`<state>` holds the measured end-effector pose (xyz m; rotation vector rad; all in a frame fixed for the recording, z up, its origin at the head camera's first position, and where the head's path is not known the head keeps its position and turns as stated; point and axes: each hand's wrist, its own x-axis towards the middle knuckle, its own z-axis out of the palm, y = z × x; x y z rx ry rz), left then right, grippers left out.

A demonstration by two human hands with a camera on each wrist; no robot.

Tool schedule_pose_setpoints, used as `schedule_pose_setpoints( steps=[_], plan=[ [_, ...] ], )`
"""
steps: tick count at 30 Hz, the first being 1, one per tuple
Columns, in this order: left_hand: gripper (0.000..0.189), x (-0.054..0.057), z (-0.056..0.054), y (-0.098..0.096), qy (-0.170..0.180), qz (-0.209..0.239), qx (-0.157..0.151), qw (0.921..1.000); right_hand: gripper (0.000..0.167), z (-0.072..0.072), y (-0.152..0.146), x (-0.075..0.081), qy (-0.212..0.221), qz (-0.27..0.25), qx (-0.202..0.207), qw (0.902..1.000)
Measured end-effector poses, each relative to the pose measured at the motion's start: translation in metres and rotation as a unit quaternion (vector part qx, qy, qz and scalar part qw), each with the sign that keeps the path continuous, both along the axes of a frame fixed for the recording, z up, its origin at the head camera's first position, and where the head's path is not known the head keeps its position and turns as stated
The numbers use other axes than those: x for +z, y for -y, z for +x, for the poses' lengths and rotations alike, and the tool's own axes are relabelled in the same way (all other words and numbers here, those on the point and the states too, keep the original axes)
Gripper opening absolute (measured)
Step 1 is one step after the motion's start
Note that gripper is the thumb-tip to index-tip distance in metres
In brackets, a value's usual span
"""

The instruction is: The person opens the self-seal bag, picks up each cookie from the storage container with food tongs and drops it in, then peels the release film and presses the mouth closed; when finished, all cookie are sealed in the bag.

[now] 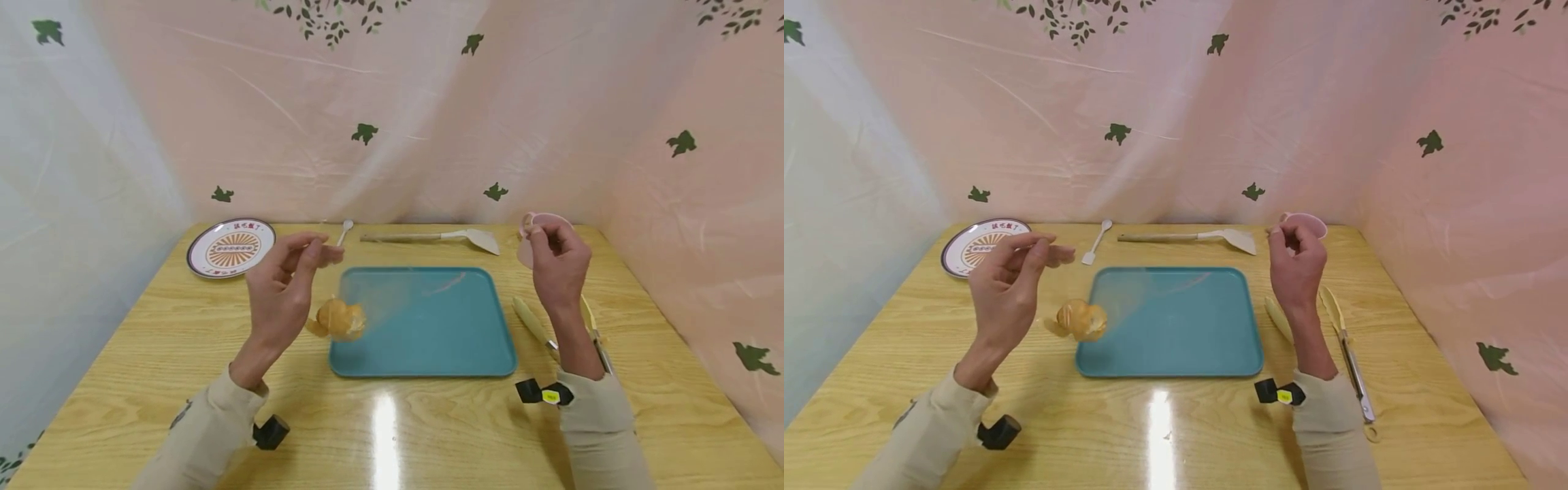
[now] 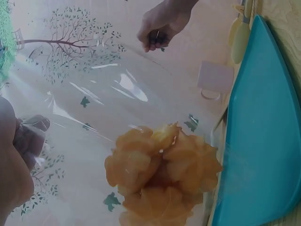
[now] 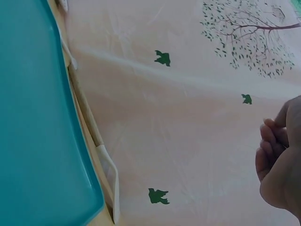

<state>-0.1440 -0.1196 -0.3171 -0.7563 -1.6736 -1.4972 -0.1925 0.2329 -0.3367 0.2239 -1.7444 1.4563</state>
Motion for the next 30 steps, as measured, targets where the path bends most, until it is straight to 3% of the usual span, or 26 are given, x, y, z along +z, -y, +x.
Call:
schedule_pose_setpoints(
  steps=[4, 6, 10, 12, 14, 16, 20, 24, 30],
  plan=[
    [0.014, 0.001, -0.001, 0.000, 0.006, -0.008, 0.004, 0.9999, 0.015, 0.003, 0.003, -0.005, 0.021, 0.069, 0.081, 0.9941],
    [0.014, 0.002, -0.001, 0.000, 0.009, -0.012, 0.006, 0.9999, 0.012, 0.007, 0.007, -0.006, 0.029, 0.117, 0.147, 0.9818],
    [0.013, 0.004, -0.003, 0.000, 0.008, -0.015, 0.007, 0.9998, 0.017, 0.018, 0.023, -0.008, 0.045, 0.213, 0.280, 0.9352],
    [0.013, 0.005, -0.004, -0.001, 0.006, -0.014, 0.006, 0.9999, 0.020, 0.023, 0.033, -0.009, 0.053, 0.249, 0.322, 0.9117],
    [0.013, 0.006, -0.004, -0.001, 0.004, -0.014, 0.004, 0.9999, 0.025, 0.026, 0.042, -0.009, 0.062, 0.270, 0.344, 0.8971],
    [0.013, 0.007, -0.005, -0.002, 0.002, -0.013, 0.003, 0.9999, 0.028, 0.028, 0.051, -0.009, 0.075, 0.274, 0.351, 0.8924],
    [0.013, 0.008, -0.005, -0.002, 0.001, -0.011, 0.003, 0.9999, 0.021, 0.029, 0.062, -0.009, 0.086, 0.259, 0.343, 0.8986],
    [0.013, 0.009, -0.004, -0.002, 0.003, -0.013, 0.005, 0.9999, 0.011, 0.029, 0.068, -0.011, 0.067, 0.251, 0.347, 0.9012],
    [0.012, 0.009, -0.002, 0.001, 0.013, -0.019, 0.011, 0.9997, 0.014, 0.031, 0.065, -0.014, 0.033, 0.275, 0.337, 0.8997]
  ],
)
